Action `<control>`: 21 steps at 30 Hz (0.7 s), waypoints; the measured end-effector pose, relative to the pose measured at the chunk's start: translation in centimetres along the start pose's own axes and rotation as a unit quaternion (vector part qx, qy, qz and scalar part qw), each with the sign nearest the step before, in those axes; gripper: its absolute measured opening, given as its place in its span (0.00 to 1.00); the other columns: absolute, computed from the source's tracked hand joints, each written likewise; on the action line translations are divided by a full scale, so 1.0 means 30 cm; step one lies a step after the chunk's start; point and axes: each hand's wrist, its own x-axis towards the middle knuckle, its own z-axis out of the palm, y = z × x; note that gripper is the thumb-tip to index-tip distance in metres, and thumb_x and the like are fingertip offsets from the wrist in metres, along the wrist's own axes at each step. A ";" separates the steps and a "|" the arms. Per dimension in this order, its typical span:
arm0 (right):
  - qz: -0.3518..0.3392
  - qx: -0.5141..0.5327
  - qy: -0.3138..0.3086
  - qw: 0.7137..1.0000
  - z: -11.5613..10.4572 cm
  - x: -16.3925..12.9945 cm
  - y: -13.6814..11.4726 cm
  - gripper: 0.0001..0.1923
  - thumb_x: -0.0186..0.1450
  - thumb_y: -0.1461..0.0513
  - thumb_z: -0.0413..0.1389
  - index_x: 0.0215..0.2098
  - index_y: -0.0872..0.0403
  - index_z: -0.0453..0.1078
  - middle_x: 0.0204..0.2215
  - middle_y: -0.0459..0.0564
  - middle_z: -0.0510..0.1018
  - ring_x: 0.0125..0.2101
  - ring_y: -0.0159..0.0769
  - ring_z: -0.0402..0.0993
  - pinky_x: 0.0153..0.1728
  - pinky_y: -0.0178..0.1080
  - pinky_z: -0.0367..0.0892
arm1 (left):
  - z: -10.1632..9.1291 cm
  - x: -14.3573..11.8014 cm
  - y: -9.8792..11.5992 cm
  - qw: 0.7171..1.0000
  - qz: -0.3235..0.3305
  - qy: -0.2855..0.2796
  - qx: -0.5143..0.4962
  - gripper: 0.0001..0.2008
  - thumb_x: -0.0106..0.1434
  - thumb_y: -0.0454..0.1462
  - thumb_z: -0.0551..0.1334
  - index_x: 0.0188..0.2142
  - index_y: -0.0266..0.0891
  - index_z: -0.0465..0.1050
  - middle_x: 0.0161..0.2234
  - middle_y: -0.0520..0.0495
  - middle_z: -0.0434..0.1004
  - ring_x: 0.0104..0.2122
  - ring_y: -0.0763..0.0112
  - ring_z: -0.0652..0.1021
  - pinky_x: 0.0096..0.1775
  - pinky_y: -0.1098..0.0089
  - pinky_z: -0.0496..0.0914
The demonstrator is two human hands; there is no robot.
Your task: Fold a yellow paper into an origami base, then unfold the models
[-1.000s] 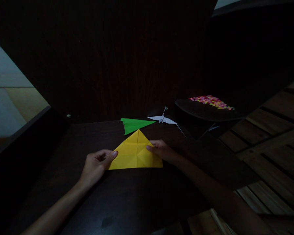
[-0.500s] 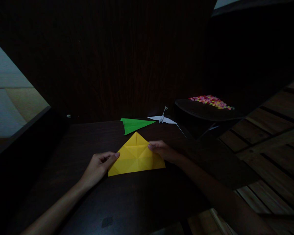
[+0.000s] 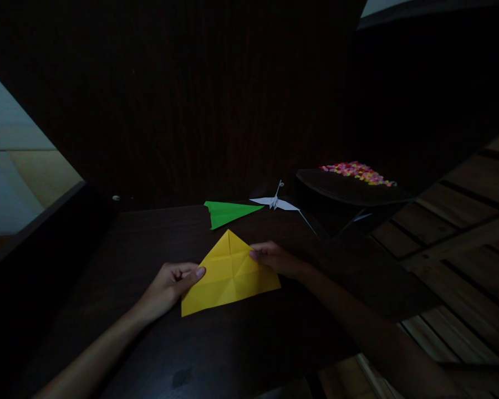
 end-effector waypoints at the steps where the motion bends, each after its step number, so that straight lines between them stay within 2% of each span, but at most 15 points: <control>1: 0.001 0.002 0.000 1.000 0.001 0.000 0.000 0.25 0.61 0.43 0.57 0.37 0.58 0.74 0.32 0.50 0.78 0.31 0.35 0.73 0.33 0.37 0.64 | 0.000 0.001 0.000 1.000 0.003 -0.001 0.002 0.16 0.60 0.50 0.64 0.37 0.41 0.82 0.31 0.44 0.83 0.30 0.59 0.82 0.29 0.66 0.74; 4: -0.010 -0.003 0.004 1.000 0.002 0.002 0.000 0.25 0.62 0.44 0.56 0.39 0.58 0.73 0.34 0.50 0.78 0.32 0.36 0.73 0.34 0.37 0.65 | 0.000 0.004 0.001 1.000 0.011 -0.001 0.008 0.17 0.59 0.50 0.64 0.37 0.40 0.82 0.31 0.44 0.83 0.30 0.59 0.82 0.29 0.66 0.74; 9: -0.032 -0.013 0.021 0.999 0.004 0.009 -0.006 0.24 0.62 0.46 0.57 0.44 0.57 0.73 0.38 0.51 0.79 0.37 0.39 0.75 0.37 0.38 0.66 | -0.001 0.009 0.008 0.999 0.009 0.034 0.007 0.19 0.57 0.51 0.65 0.35 0.39 0.81 0.29 0.45 0.83 0.32 0.59 0.81 0.30 0.68 0.73; 13: -0.034 0.030 0.071 0.996 0.002 0.011 -0.011 0.22 0.60 0.49 0.61 0.46 0.54 0.72 0.41 0.51 0.80 0.39 0.40 0.76 0.40 0.40 0.68 | -0.005 0.013 0.008 0.997 0.006 0.071 0.003 0.20 0.55 0.52 0.67 0.35 0.37 0.80 0.29 0.47 0.82 0.31 0.61 0.81 0.29 0.70 0.72; 17: -0.017 0.078 0.118 0.990 0.000 0.011 -0.013 0.22 0.58 0.51 0.63 0.46 0.52 0.70 0.36 0.50 0.81 0.34 0.39 0.78 0.36 0.40 0.69 | -0.011 0.018 -0.005 0.997 0.008 0.078 -0.011 0.19 0.56 0.52 0.66 0.36 0.38 0.79 0.31 0.47 0.83 0.31 0.62 0.80 0.30 0.71 0.72; 21: -0.020 0.054 0.168 0.984 -0.001 0.019 -0.010 0.16 0.57 0.53 0.63 0.38 0.52 0.70 0.30 0.47 0.80 0.29 0.37 0.76 0.31 0.38 0.68 | -0.008 0.019 -0.006 0.995 0.013 0.093 -0.025 0.19 0.55 0.51 0.67 0.36 0.38 0.77 0.31 0.48 0.82 0.31 0.63 0.80 0.32 0.70 0.72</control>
